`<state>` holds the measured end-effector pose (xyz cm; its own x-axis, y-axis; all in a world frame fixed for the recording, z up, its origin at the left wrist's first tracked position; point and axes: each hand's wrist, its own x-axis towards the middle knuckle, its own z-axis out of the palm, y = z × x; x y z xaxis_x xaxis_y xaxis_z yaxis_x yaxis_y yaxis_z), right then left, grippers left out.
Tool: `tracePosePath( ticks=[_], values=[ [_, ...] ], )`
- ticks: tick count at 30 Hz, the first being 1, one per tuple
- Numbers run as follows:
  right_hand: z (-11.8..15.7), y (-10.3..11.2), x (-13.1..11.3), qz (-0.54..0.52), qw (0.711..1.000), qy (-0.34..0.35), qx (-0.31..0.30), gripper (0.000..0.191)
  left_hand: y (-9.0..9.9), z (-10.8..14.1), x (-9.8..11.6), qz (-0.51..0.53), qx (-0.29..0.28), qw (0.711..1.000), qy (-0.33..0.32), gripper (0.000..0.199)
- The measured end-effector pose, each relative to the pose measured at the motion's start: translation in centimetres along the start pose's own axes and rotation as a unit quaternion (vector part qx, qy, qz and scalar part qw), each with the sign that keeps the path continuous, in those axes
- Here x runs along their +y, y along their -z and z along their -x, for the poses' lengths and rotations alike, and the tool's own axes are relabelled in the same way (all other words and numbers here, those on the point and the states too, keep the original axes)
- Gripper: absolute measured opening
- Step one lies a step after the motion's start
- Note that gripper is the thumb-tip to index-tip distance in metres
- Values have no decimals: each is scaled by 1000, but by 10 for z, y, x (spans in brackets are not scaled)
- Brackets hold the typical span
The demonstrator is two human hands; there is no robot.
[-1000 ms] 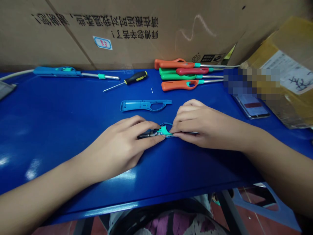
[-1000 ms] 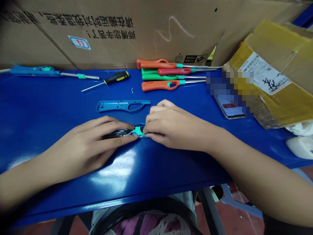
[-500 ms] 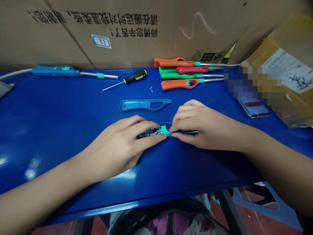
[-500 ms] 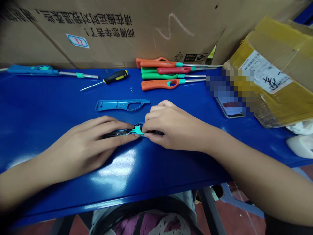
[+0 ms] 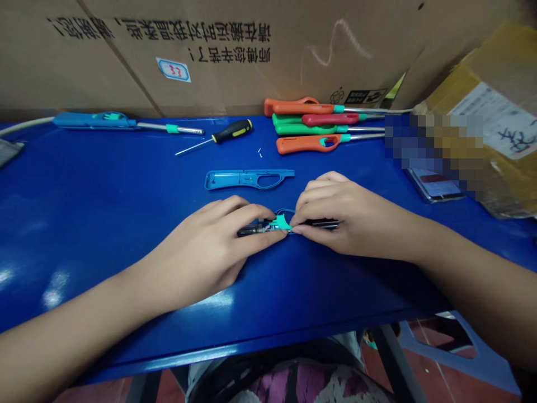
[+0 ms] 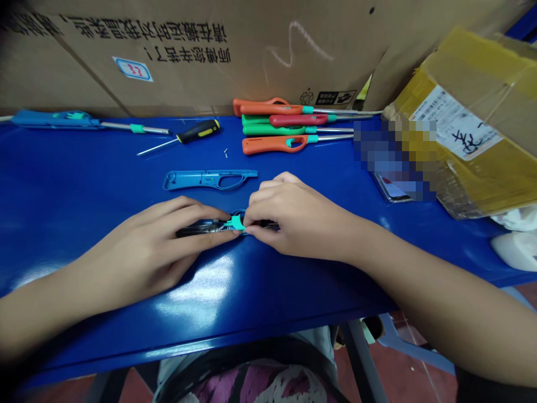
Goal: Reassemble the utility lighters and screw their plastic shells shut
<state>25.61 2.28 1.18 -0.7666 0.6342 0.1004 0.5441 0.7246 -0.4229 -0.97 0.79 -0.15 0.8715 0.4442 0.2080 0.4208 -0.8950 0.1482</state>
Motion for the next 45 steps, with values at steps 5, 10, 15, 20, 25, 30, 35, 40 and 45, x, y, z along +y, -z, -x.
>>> tracePosePath(
  ticks=[5,10,15,20,25,30,35,40,45],
  values=[
    [-1,-1,0,-19,1000,-15,4,14,-1,0,-1,-3,3,1000,0,52],
    [-1,-2,1,-24,1000,-14,8,14,-1,1,-2,5,17,1000,-1,52],
    [-1,-3,0,-19,1000,-10,12,15,-1,1,-1,3,17,1000,-1,51],
    [-2,-4,-1,-19,1000,-18,12,14,-1,0,-1,-6,15,1000,-5,52],
    [-2,-3,-1,-17,1000,-25,7,14,-1,0,-1,-3,15,1000,-5,52],
    [0,-3,-2,-14,999,-30,5,14,-2,1,-1,2,22,1000,-3,52],
    [-1,-3,-2,-15,999,-32,6,14,-1,0,0,0,13,1000,-2,52],
    [-1,-3,-1,-26,999,-29,4,14,-2,1,-2,0,19,1000,-5,53],
    [-1,-2,1,-31,999,-27,8,13,-3,1,-2,-4,19,1000,-3,52]
  ],
)
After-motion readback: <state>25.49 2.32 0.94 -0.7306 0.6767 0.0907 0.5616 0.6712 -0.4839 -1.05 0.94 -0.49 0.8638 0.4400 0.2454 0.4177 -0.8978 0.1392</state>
